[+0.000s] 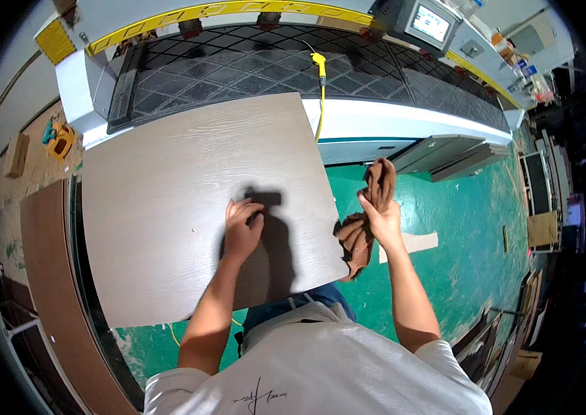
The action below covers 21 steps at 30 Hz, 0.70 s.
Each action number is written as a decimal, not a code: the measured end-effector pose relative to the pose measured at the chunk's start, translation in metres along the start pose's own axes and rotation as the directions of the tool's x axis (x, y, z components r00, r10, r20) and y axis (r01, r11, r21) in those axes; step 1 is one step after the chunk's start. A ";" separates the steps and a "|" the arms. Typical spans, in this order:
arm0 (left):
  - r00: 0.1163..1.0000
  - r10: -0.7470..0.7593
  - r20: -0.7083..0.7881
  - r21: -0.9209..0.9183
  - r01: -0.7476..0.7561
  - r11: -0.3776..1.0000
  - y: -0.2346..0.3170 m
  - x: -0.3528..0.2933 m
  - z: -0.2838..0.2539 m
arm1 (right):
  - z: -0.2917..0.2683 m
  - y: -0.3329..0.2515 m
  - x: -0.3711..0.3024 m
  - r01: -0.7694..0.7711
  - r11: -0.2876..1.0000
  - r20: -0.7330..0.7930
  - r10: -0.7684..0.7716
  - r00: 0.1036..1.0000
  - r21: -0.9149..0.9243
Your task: The person cleans large rectangular wood panels using a yellow air blower and a cloth. They wipe the surface, blow off dust, and move the panels between a workbench and a rack. The person handles multiple panels, repeating the cleaning process on each.
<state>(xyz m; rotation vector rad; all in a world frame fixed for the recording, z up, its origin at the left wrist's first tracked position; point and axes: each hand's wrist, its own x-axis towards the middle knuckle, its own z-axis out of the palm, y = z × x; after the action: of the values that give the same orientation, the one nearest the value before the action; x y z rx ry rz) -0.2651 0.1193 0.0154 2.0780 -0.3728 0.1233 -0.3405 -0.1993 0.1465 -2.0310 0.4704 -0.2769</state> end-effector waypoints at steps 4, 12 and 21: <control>0.949 -0.299 -0.096 -0.088 0.292 0.952 -0.040 0.019 -0.038 | 0.032 0.005 0.067 0.090 0.995 0.066 -0.088 0.994 -0.034; 0.688 -0.387 -0.614 0.447 0.707 0.549 -0.159 0.120 -0.134 | 0.138 0.042 0.238 0.152 0.986 0.190 -0.163 0.968 0.069; 0.753 -0.100 -0.650 0.577 0.575 0.580 -0.170 0.231 -0.037 | 0.187 0.038 0.279 0.336 0.941 0.425 -0.290 0.857 -0.036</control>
<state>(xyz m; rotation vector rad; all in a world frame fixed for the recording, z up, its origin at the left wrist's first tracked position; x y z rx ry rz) 0.0091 0.1819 -0.0512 2.7499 0.6018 0.7447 -0.0266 -0.1911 0.0229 -2.1957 -0.1197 -0.0063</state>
